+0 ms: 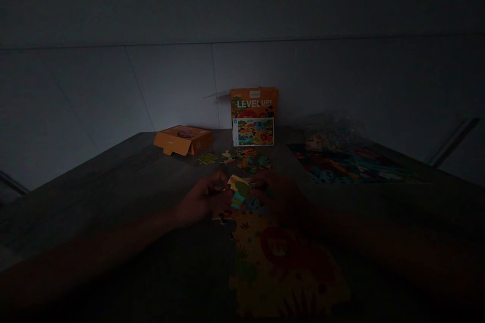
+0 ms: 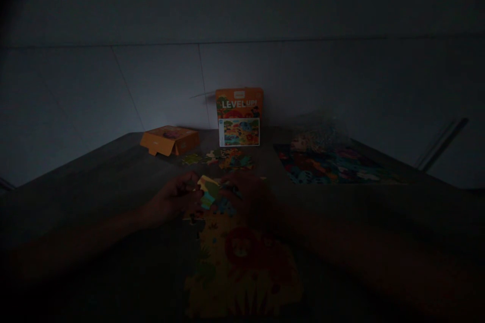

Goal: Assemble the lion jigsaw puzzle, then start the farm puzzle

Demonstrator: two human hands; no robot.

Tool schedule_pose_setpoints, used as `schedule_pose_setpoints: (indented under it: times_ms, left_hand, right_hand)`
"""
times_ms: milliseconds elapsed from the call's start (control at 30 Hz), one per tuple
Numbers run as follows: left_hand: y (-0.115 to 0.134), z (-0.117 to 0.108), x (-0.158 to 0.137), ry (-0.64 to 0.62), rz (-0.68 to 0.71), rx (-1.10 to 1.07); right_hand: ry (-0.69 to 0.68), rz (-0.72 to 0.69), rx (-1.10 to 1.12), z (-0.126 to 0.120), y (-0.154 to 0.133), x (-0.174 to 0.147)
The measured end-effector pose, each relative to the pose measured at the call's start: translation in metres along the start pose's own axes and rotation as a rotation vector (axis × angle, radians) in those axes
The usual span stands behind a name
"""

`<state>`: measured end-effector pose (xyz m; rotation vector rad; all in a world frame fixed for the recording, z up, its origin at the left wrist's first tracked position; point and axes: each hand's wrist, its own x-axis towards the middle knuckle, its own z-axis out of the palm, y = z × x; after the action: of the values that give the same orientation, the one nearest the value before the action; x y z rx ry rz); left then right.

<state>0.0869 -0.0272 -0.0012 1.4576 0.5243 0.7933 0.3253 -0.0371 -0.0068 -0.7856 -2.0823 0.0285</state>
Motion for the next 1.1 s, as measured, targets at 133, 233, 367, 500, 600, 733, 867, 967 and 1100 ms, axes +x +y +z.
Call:
schedule_pose_setpoints:
  times_ms: [133, 233, 367, 500, 600, 733, 867, 967, 1100]
  left_hand:
    - [0.001, 0.0, 0.0, 0.018, 0.005, 0.054]
    - [0.002, 0.0, 0.0, 0.018, -0.038, 0.041]
    - [-0.001, -0.001, 0.001, 0.03, -0.068, -0.009]
    - [-0.003, -0.003, 0.001, 0.033, -0.088, -0.051]
    - [-0.001, -0.001, 0.001, 0.076, -0.099, -0.09]
    - [0.003, 0.001, 0.002, 0.146, -0.087, -0.089]
    - [0.002, 0.002, 0.001, 0.237, 0.008, 0.197]
    - [0.002, 0.002, -0.003, 0.301, 0.168, 0.601]
    - [0.005, 0.0, -0.008, 0.231, 0.463, 1.067]
  right_hand:
    - [0.002, -0.093, -0.048, -0.003, -0.003, 0.002]
    - [-0.032, -0.212, -0.079, -0.005, -0.007, 0.003]
    - [-0.08, -0.326, -0.136, -0.006, -0.007, 0.003]
    - [-0.061, -0.341, -0.177, -0.005, -0.005, 0.004]
    - [-0.039, -0.33, -0.196, -0.005, -0.005, 0.005]
    - [-0.052, -0.251, -0.26, -0.003, -0.003, 0.005]
    - [-0.066, -0.159, -0.342, -0.001, -0.001, 0.004]
    - [-0.097, -0.099, -0.383, 0.0, 0.001, 0.004]
    - [-0.129, -0.088, -0.392, 0.001, 0.004, 0.003]
